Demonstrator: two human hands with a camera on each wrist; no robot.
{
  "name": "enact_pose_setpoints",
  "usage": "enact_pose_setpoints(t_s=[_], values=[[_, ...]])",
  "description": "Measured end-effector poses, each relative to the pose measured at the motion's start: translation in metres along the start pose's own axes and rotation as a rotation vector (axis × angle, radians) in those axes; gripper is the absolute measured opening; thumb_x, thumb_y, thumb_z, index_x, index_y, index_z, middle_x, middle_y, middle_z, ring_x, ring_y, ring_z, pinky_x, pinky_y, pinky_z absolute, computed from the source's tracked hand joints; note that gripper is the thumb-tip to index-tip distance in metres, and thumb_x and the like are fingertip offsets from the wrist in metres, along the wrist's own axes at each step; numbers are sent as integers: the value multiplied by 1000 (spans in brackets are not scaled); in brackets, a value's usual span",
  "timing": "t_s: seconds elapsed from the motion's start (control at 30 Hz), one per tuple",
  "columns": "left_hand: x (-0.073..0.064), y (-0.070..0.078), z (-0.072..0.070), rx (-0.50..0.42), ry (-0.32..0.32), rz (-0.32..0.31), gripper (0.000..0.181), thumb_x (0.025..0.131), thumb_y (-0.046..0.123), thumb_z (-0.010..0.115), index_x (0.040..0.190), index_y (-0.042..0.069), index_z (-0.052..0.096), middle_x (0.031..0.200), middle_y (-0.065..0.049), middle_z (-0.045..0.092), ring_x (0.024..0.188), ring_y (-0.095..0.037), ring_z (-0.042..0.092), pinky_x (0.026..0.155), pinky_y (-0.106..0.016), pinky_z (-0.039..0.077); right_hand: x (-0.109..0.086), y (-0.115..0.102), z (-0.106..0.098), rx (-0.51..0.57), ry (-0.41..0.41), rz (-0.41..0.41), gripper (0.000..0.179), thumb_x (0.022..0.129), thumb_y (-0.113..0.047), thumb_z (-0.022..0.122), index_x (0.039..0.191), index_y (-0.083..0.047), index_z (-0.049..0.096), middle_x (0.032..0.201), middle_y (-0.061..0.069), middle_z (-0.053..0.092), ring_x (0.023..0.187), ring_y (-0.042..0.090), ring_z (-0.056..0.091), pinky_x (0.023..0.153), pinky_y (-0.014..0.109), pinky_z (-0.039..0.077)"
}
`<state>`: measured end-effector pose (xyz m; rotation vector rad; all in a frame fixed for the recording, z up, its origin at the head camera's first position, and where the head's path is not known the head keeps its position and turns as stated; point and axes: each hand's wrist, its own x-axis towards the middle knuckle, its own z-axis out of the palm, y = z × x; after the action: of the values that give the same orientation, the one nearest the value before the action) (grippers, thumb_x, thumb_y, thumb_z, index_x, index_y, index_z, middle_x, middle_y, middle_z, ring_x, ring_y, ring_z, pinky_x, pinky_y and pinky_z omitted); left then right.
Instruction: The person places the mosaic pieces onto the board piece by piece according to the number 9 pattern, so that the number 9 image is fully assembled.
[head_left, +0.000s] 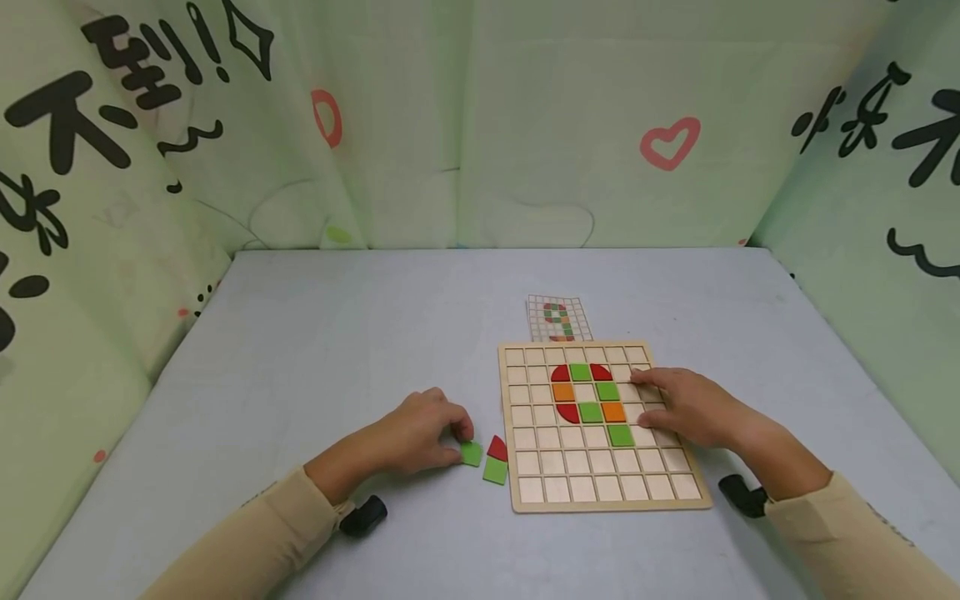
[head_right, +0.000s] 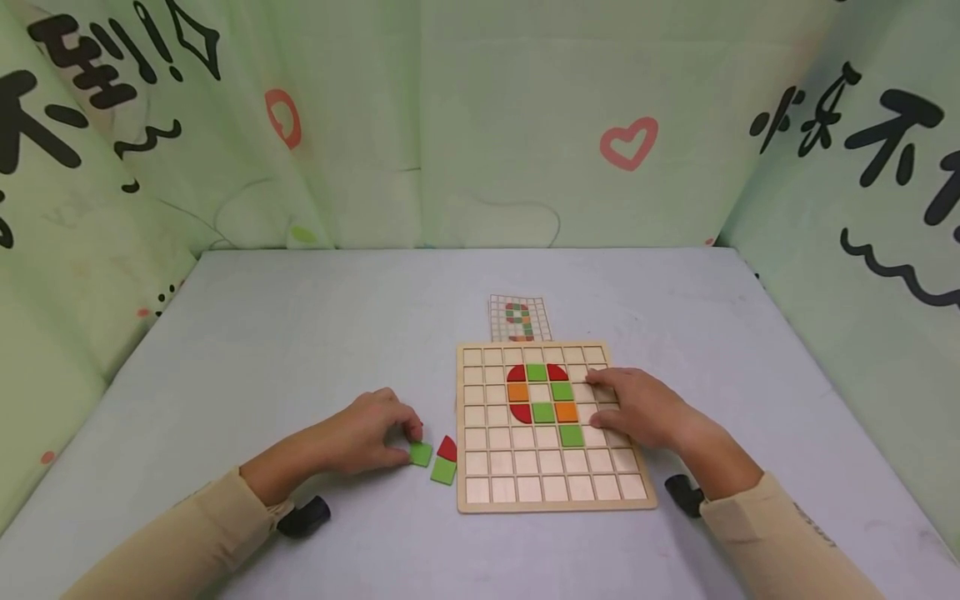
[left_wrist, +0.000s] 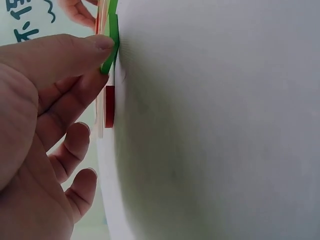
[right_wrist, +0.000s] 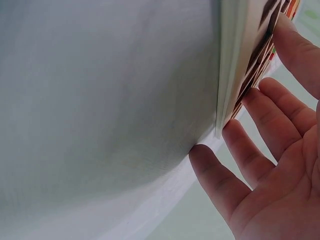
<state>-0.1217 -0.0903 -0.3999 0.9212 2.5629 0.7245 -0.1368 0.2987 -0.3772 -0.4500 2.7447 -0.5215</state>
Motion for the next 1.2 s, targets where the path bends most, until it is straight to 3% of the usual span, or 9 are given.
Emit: enact_pose_setpoints(t_s=[0.17, 0.53, 0.83, 1.2], values=[[1, -1, 0, 12, 14, 23, 16, 83, 13, 80, 94, 19, 70, 87, 16, 60, 93, -12, 49, 83, -35, 40, 0, 0, 0, 7, 1, -1, 67, 89, -25, 76, 142, 6, 48, 141, 34, 47, 128, 52, 42, 101, 64, 36], [4, -2, 1, -24, -24, -25, 18, 84, 12, 79, 98, 20, 71, 90, 15, 59, 95, -11, 48, 82, -32, 42, 0, 1, 1, 4, 4, -5, 67, 89, -25, 76, 142, 6, 49, 141, 33, 47, 128, 51, 43, 101, 64, 36], [5, 0, 3, 26, 14, -16, 16, 84, 14, 80, 97, 18, 71, 88, 14, 58, 92, -11, 49, 82, -33, 41, 0, 2, 1, -2, 6, -13, 67, 89, -26, 76, 141, 6, 49, 140, 33, 48, 128, 52, 43, 101, 64, 36], [6, 7, -2, -23, 25, -48, 18, 85, 14, 77, 101, 17, 71, 88, 11, 57, 91, -11, 49, 76, -29, 44, -1, 1, 0, -2, 8, -14, 67, 90, -26, 75, 141, 7, 49, 140, 33, 48, 128, 52, 42, 101, 64, 35]])
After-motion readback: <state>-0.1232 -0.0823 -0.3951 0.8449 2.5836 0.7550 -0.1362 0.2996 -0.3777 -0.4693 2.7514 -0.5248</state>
